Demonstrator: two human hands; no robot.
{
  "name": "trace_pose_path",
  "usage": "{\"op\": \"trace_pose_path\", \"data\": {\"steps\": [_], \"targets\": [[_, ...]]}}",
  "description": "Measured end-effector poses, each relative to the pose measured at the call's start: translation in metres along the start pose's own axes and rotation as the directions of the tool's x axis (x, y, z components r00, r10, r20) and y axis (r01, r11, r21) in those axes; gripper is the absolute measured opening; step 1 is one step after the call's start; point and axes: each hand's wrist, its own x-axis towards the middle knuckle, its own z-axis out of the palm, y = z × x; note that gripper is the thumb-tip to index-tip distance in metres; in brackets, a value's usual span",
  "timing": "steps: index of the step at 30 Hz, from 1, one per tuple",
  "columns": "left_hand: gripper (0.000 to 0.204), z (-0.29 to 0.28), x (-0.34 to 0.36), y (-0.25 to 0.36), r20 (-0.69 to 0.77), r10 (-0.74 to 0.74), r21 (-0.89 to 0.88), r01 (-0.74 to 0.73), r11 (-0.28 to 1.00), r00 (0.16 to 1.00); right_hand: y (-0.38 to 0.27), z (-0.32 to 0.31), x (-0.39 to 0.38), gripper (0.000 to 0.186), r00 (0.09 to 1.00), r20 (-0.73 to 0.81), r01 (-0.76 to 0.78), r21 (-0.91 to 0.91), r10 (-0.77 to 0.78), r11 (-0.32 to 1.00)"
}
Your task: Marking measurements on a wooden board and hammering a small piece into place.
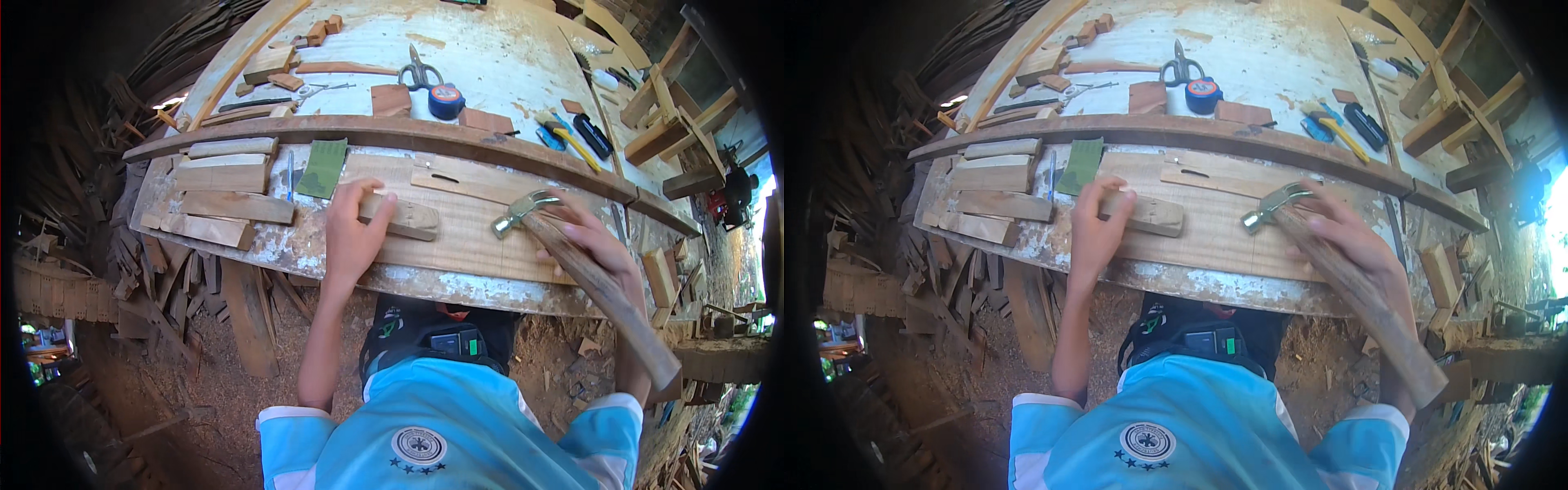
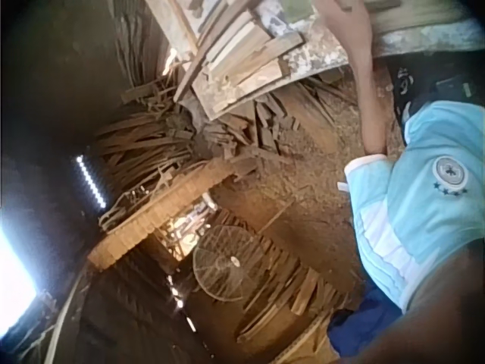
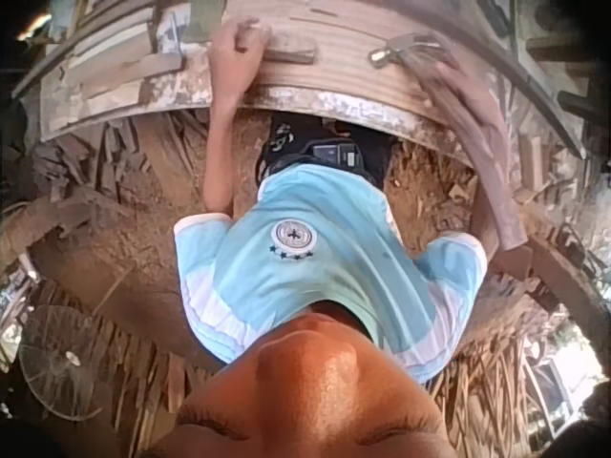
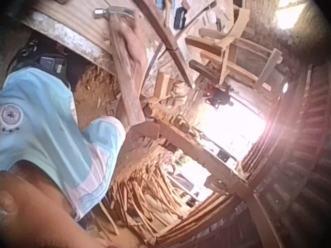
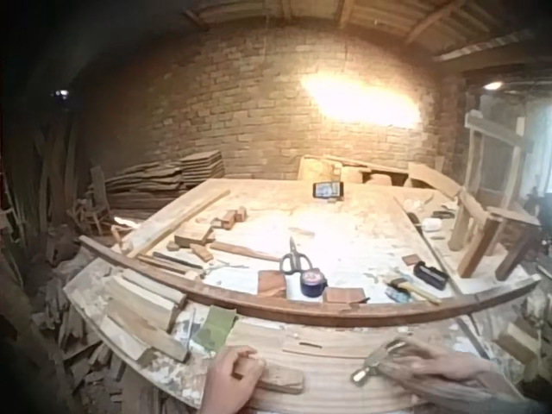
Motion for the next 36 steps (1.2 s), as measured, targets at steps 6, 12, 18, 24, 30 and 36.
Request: {"op": "trace_pose_path", "data": {"steps": [6,12,18,24,30,36], "targets": [[0.019,-0.001,-0.01,-0.007,0.166,-0.09,-0.019,0.094,0.995,0.982,0.023,-0.015,-0.05,0.074,0.922,0.15,0.339,0.138,-0.358,0.931],[0.023,-0.006,-0.009,0.003,0.132,-0.15,0.062,0.143,0.988,0.98,0.067,0.032,-0.052,0.089,0.728,-0.293,0.654,0.567,-0.62,0.501],[0.035,-0.01,-0.01,0.005,0.211,-0.223,0.253,0.167,0.953,0.952,0.079,0.034,-0.067,0.108,0.624,-0.467,0.774,0.264,-0.626,0.575],[0.042,-0.011,-0.021,0.015,0.315,-0.026,0.129,-0.015,0.992,0.949,0.036,0.015,-0.05,0.048,0.265,-0.326,0.956,-0.032,-0.908,0.29],[0.048,0.014,-0.028,0.019,0.263,0.176,0.195,-0.231,0.953,0.949,-0.053,0.071,-0.024,0.035,0.346,-0.154,0.935,-0.03,-0.926,0.354],[0.044,0.021,-0.035,0.027,0.223,0.197,0.161,-0.236,0.958,0.955,-0.079,0.127,0.02,0.037,0.685,-0.12,0.645,-0.359,-0.719,0.675]]}}
